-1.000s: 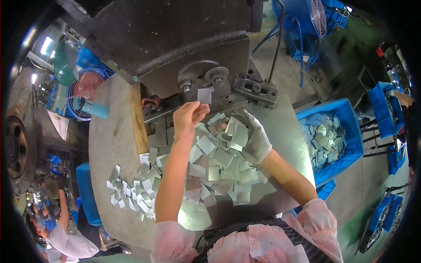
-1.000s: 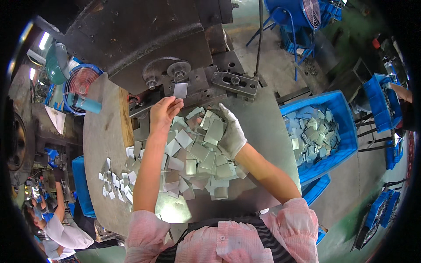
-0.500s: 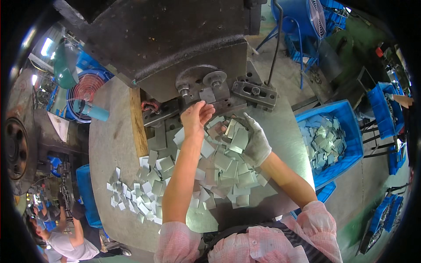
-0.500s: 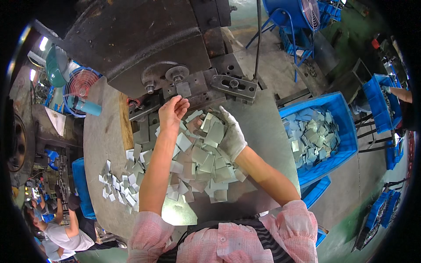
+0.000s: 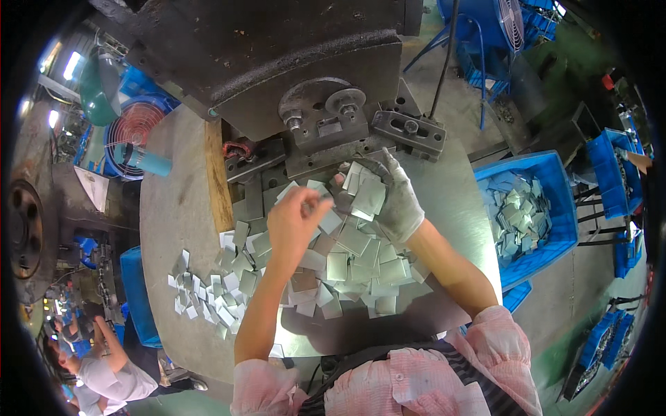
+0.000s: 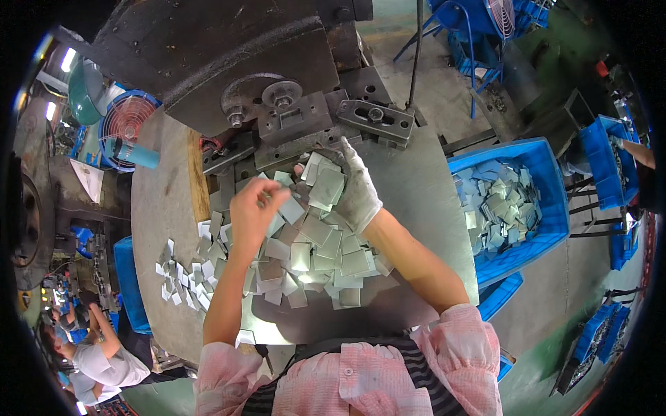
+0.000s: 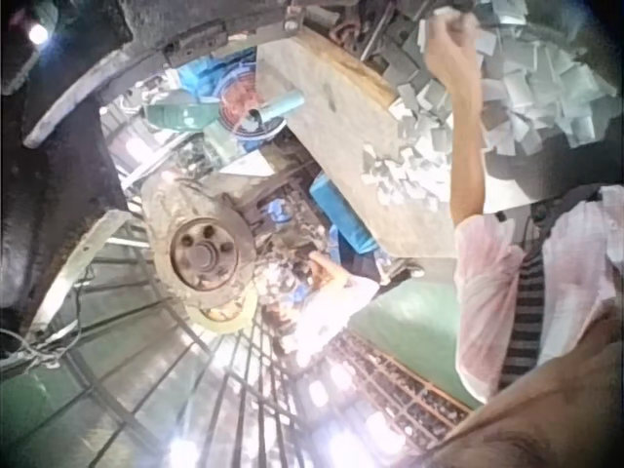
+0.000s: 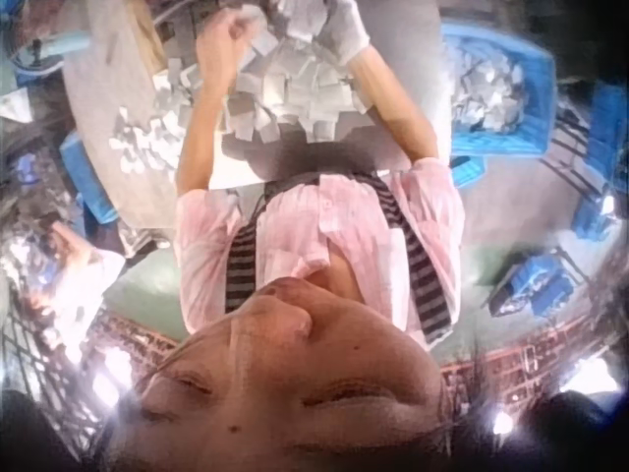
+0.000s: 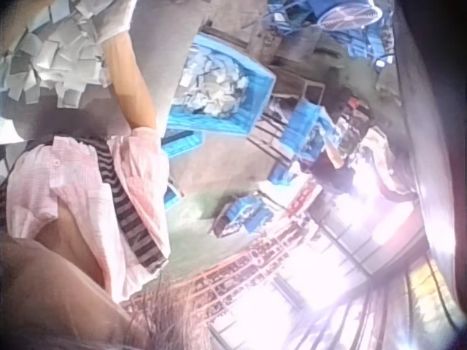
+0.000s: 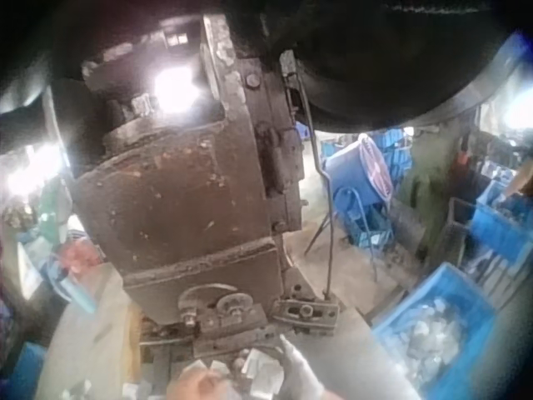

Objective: The person feeds small square metal plates into a manual punch press for stamping by hand, wearing gloves.

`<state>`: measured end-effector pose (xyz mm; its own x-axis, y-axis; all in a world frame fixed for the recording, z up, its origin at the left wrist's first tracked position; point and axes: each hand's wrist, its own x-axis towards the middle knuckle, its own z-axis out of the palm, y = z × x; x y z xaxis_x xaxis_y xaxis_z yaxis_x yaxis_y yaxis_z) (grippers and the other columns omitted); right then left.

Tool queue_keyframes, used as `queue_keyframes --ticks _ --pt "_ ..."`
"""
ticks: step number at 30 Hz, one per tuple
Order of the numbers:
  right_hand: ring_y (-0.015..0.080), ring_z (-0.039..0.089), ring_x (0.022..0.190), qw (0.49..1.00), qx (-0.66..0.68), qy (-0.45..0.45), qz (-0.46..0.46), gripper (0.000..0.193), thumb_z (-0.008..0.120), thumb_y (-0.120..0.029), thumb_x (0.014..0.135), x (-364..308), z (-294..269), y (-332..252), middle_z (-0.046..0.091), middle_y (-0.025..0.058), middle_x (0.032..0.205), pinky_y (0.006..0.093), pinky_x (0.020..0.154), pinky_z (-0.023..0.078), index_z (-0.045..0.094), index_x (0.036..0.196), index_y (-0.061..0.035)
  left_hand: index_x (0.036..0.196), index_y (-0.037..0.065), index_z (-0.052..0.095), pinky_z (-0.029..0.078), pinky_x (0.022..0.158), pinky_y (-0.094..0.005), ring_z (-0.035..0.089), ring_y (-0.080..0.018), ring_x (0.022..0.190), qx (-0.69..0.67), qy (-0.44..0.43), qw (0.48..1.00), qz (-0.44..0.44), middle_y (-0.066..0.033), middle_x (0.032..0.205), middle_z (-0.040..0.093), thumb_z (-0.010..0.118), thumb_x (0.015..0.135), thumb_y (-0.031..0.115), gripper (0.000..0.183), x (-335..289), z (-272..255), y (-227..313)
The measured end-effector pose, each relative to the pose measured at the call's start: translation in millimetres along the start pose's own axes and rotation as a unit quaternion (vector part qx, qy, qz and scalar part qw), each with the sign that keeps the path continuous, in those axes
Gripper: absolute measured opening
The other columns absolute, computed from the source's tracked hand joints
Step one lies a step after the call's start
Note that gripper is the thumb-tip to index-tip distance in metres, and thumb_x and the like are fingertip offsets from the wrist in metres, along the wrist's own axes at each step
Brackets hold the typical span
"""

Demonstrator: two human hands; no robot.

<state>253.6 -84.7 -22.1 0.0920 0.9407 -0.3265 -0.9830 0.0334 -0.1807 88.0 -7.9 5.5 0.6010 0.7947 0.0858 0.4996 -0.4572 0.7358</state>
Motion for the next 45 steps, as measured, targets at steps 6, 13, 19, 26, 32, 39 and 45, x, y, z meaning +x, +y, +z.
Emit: queue_keyframes --ticks 6,13,19,26,32,39,45 --pt "0.026 0.061 0.093 0.999 -0.028 -0.019 -0.041 0.044 0.037 -0.045 0.094 -5.0 -7.8 6.7 0.063 0.0127 0.102 0.0408 0.083 0.049 0.053 0.112 -0.0082 0.09 0.006 0.06 0.049 0.062 -0.0352 0.058 -0.0237 0.084 0.282 -0.008 0.946 0.158 -0.0055 0.089 0.051 0.073 0.068 0.028 0.034 -26.7 8.3 -14.7" --pt "0.0259 0.061 0.097 1.0 -0.005 -0.016 -0.001 0.043 0.032 -0.042 0.095 -15.8 -9.4 -4.2 0.063 0.0116 0.104 0.0417 0.087 0.047 0.054 0.114 -0.0094 0.083 0.004 0.057 0.048 0.061 -0.0368 0.056 -0.0236 0.084 0.287 -0.037 0.947 0.139 -0.0059 0.083 0.051 0.071 0.069 0.025 0.029 -12.7 10.5 -6.5" --pt "0.0274 0.06 0.098 0.998 -0.061 -0.022 -0.018 0.044 0.033 -0.041 0.095 -15.3 -11.9 -2.8 0.061 0.0116 0.105 0.0451 0.089 0.047 0.049 0.121 -0.0096 0.079 0.002 0.058 0.047 0.062 -0.033 0.055 -0.0201 0.074 0.274 -0.011 0.947 0.169 -0.0046 0.076 0.052 0.069 0.074 0.024 0.025 -7.7 -0.8 5.9" --pt "0.0326 0.061 0.095 1.0 -0.018 0.009 0.008 0.047 0.033 -0.044 0.095 -14.8 -9.2 -2.2 0.062 0.014 0.102 0.0468 0.083 0.05 0.05 0.118 -0.0078 0.081 0.003 0.06 0.048 0.05 -0.0217 0.061 -0.0131 0.057 -0.415 0.06 0.898 -0.136 -0.009 0.074 0.065 0.06 0.084 0.013 0.01 46.8 -1.1 3.3" --pt "0.0288 0.062 0.091 1.0 0.015 -0.008 0.019 0.043 0.039 -0.046 0.093 -14.3 -9.9 -2.4 0.063 0.0132 0.1 0.0473 0.083 0.048 0.057 0.108 -0.0098 0.086 -0.001 0.06 0.054 0.056 -0.022 0.067 -0.0197 0.068 -0.533 0.064 0.821 -0.195 -0.0157 0.081 0.067 0.063 0.082 0.013 0.014 77.8 35.9 -5.3" --pt "0.0276 0.062 0.09 0.999 -0.04 0.01 0.015 0.044 0.038 -0.049 0.092 -15.9 -9.6 -2.7 0.064 0.0086 0.098 0.0436 0.073 0.047 0.057 0.107 -0.0128 0.085 0.0 0.061 0.054 0.056 -0.0229 0.066 -0.0195 0.067 -0.556 0.105 0.793 -0.226 -0.0146 0.079 0.067 0.064 0.081 0.013 0.014 81.8 49.1 -1.2" --pt "0.0287 0.061 0.091 0.999 -0.03 -0.01 0.017 0.045 0.037 -0.05 0.092 -16.4 -10.9 -2.3 0.063 0.0096 0.099 0.0429 0.07 0.046 0.056 0.107 -0.0124 0.085 0.0 0.061 0.053 0.056 -0.0222 0.066 -0.0186 0.066 -0.554 0.108 0.795 -0.222 -0.0136 0.079 0.067 0.064 0.081 0.013 0.014 81.6 49.6 -0.3"
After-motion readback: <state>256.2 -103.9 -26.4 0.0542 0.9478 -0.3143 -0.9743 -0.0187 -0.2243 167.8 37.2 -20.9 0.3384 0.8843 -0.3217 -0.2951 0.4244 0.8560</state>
